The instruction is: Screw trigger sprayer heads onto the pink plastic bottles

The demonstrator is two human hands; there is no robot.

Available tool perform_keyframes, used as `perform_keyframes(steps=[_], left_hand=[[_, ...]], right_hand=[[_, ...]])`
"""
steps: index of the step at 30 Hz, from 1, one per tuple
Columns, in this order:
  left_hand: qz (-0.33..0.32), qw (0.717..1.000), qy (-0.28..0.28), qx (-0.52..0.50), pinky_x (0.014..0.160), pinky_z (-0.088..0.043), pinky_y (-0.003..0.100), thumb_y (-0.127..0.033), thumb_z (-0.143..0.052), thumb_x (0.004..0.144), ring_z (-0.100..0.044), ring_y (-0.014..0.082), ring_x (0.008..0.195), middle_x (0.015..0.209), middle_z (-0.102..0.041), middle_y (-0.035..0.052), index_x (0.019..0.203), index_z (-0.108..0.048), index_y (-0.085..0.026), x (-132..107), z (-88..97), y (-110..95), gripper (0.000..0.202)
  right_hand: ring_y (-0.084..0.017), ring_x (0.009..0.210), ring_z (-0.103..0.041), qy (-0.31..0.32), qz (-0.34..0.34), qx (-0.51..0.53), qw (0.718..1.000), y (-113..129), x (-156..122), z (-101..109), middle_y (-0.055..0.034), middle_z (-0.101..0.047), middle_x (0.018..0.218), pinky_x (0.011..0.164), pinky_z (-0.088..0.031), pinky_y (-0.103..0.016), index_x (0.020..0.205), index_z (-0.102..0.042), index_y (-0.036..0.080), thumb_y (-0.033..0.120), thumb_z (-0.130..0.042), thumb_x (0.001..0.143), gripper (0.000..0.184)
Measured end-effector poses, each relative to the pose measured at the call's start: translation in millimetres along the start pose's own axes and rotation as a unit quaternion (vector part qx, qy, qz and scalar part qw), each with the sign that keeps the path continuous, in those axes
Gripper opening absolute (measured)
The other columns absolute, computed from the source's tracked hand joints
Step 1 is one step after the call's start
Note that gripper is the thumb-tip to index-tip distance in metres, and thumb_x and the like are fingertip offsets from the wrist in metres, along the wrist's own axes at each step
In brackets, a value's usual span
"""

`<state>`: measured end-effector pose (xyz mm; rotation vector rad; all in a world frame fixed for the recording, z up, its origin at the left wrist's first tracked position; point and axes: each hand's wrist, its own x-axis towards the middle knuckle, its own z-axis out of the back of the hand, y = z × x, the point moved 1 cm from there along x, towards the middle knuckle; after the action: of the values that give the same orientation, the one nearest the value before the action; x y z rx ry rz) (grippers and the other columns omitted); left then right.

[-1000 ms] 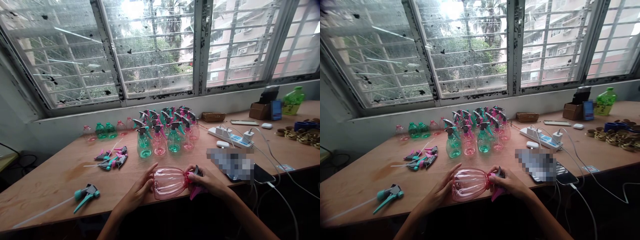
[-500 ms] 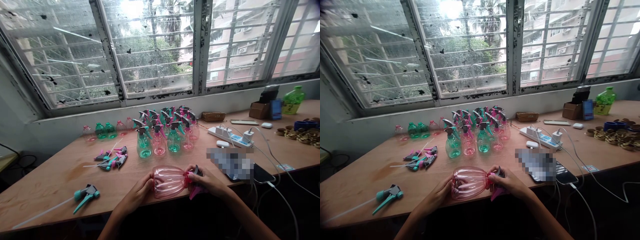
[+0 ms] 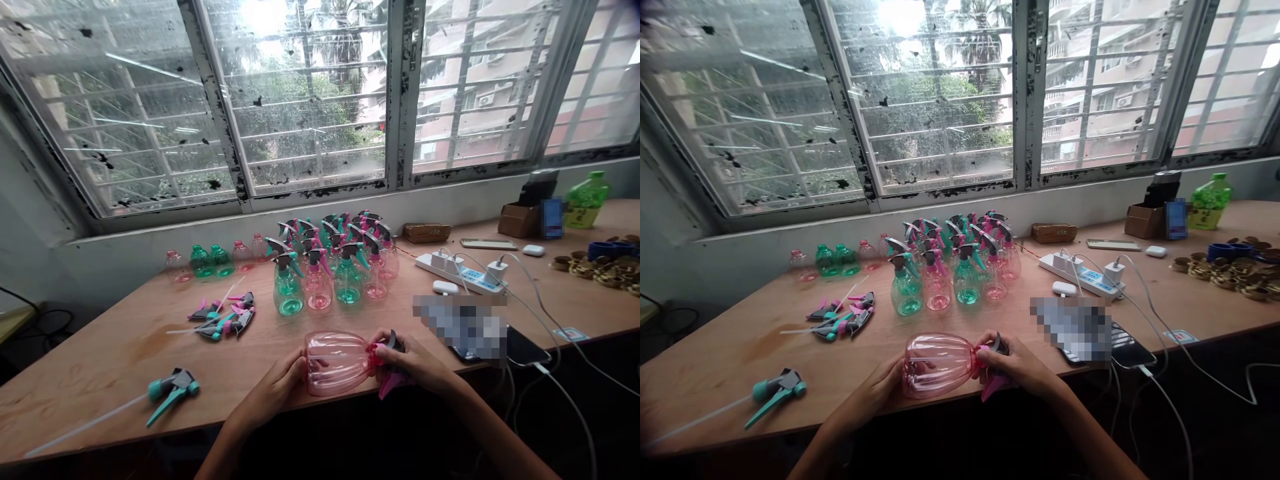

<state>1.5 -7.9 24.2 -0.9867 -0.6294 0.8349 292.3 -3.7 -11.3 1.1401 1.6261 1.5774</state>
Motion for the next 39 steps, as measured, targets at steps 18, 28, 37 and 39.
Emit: perform_keyframes(steps=[18, 28, 37, 39], left_hand=[[0.003, 1.0, 0.009, -0.012, 0.107, -0.041, 0.036, -0.055, -0.043, 0.1, -0.055, 0.0278, 0.123, 0.132, -0.065, 0.0069, 0.136, -0.058, -0.023, -0.3, 1.3, 4.9, 0.05], [-0.013, 0.998, 0.015, -0.052, 0.105, -0.042, 0.039, -0.06, -0.049, 0.095, -0.055, 0.0292, 0.122, 0.139, -0.059, 0.0095, 0.146, -0.047, -0.024, 0.4, -0.2, 9.2, 0.062], [-0.014, 0.999, 0.039, -0.007, 0.101, -0.043, 0.034, -0.058, -0.046, 0.097, -0.061, 0.0271, 0.11, 0.121, -0.07, 0.0072, 0.128, -0.066, -0.021, -1.5, 1.0, -1.0, 0.052], [-0.019, 0.998, 0.058, -0.003, 0.095, -0.046, 0.034, -0.06, -0.044, 0.097, -0.063, 0.028, 0.103, 0.114, -0.072, 0.0086, 0.121, -0.07, -0.018, -1.7, -0.3, -5.1, 0.055]], right_hand=[[-0.019, 0.066, -0.069, -0.002, 0.004, -0.003, 1.0, -1.5, -0.3, 1.6, -0.0047, -0.074, 0.076, 0.061, -0.051, -0.027, 0.094, -0.061, 0.016, 0.05, -0.072, 0.087, 0.036], [-0.019, 0.064, -0.068, -0.007, 0.004, -0.021, 1.0, -0.6, -0.1, 1.6, -0.0034, -0.074, 0.071, 0.061, -0.05, -0.027, 0.093, -0.062, 0.016, 0.052, -0.071, 0.087, 0.037], [-0.018, 0.064, -0.068, -0.003, 0.006, -0.012, 1.0, 0.1, 0.2, 1.3, -0.0034, -0.073, 0.072, 0.061, -0.05, -0.027, 0.093, -0.062, 0.016, 0.052, -0.072, 0.086, 0.038], [-0.018, 0.065, -0.068, -0.009, 0.006, -0.023, 1.0, -0.1, 0.2, 1.3, -0.0032, -0.073, 0.073, 0.061, -0.05, -0.027, 0.093, -0.063, 0.016, 0.053, -0.071, 0.086, 0.038]])
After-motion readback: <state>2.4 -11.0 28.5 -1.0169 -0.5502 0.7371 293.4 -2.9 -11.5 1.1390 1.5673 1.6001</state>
